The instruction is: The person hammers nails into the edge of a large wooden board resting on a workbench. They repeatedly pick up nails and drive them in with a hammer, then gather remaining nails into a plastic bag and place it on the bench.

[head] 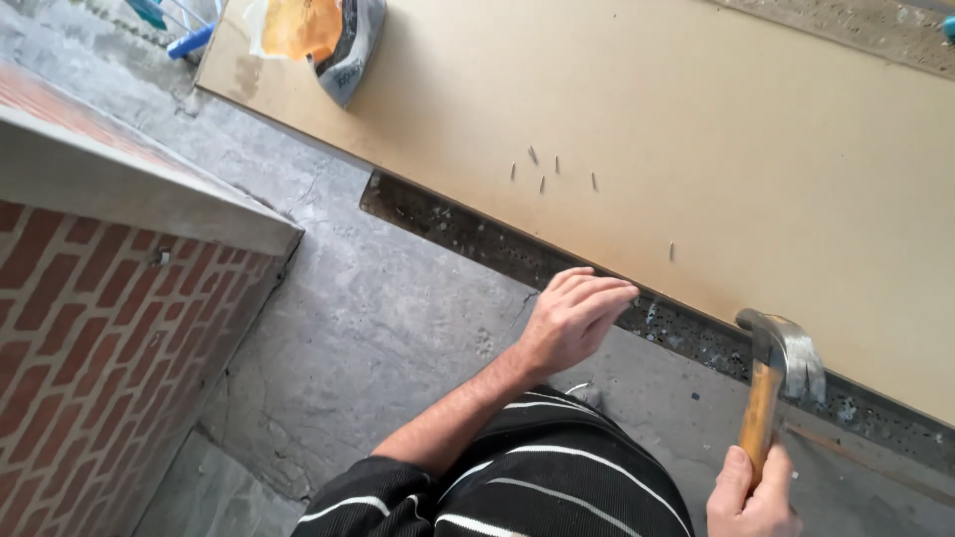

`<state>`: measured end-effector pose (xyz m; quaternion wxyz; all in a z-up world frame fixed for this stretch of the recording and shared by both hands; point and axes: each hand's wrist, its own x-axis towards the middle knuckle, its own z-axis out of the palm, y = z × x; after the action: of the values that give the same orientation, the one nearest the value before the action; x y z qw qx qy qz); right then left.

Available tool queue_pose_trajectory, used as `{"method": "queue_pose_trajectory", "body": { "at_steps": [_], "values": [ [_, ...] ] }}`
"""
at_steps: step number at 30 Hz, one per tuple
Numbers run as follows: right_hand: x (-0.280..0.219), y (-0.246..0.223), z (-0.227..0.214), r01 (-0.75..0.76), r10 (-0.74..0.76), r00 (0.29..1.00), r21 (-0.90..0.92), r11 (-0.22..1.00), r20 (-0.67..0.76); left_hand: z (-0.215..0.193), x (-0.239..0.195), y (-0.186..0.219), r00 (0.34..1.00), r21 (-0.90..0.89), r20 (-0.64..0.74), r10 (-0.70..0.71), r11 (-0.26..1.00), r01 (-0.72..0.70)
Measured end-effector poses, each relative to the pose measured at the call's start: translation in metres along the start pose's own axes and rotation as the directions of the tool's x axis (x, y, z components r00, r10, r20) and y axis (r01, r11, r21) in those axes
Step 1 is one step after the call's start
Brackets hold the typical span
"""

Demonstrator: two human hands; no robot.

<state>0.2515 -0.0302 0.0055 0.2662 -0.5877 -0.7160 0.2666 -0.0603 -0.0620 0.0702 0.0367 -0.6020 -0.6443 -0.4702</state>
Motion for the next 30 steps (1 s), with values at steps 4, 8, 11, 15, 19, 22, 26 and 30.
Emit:
{"method": "queue_pose_trajectory", "body": {
  "at_steps": [4, 8, 11, 15, 19, 22, 26, 30],
  "values": [
    [-0.003, -0.009, 0.0, -0.009, 0.009, 1.0, -0.075, 0.997, -0.003, -0.02, 0.005, -0.01, 0.998, 0.015, -0.045, -0.039, 0.999, 0.039],
    [-0.008, -0.023, 0.002, -0.044, 0.044, 0.999, 0.018, 0.999, 0.004, -0.04, 0.007, -0.03, 0.994, 0.066, -0.094, -0.058, 0.996, 0.065],
    [-0.01, -0.033, 0.004, -0.091, 0.09, 0.996, 0.04, 0.995, 0.006, -0.054, 0.011, -0.047, 0.989, 0.093, -0.131, -0.07, 0.992, 0.082],
    [-0.013, -0.042, 0.006, -0.165, 0.166, 0.986, -0.011, 0.986, 0.036, -0.071, 0.017, -0.061, 0.98, 0.122, -0.179, -0.092, 0.986, 0.115],
    [-0.011, -0.069, 0.014, -0.193, 0.193, 0.981, -0.015, 0.981, 0.013, -0.088, 0.02, -0.076, 0.978, 0.136, -0.188, -0.094, 0.983, 0.121],
    [-0.009, -0.06, 0.025, -0.263, 0.259, 0.965, 0.124, 0.957, 0.049, -0.105, 0.024, -0.091, 0.975, 0.157, -0.204, -0.084, 0.981, 0.117],
    [0.015, -0.04, 0.061, -0.148, 0.135, 0.989, 0.311, 0.939, 0.064, -0.157, 0.042, -0.118, 0.927, 0.273, -0.375, -0.003, 0.955, 0.113],
    [0.026, -0.055, 0.064, -0.092, 0.057, 0.991, 0.303, 0.949, 0.121, -0.243, 0.07, -0.161, 0.74, 0.28, -0.665, 0.098, 0.952, 0.126]
  ]
}}
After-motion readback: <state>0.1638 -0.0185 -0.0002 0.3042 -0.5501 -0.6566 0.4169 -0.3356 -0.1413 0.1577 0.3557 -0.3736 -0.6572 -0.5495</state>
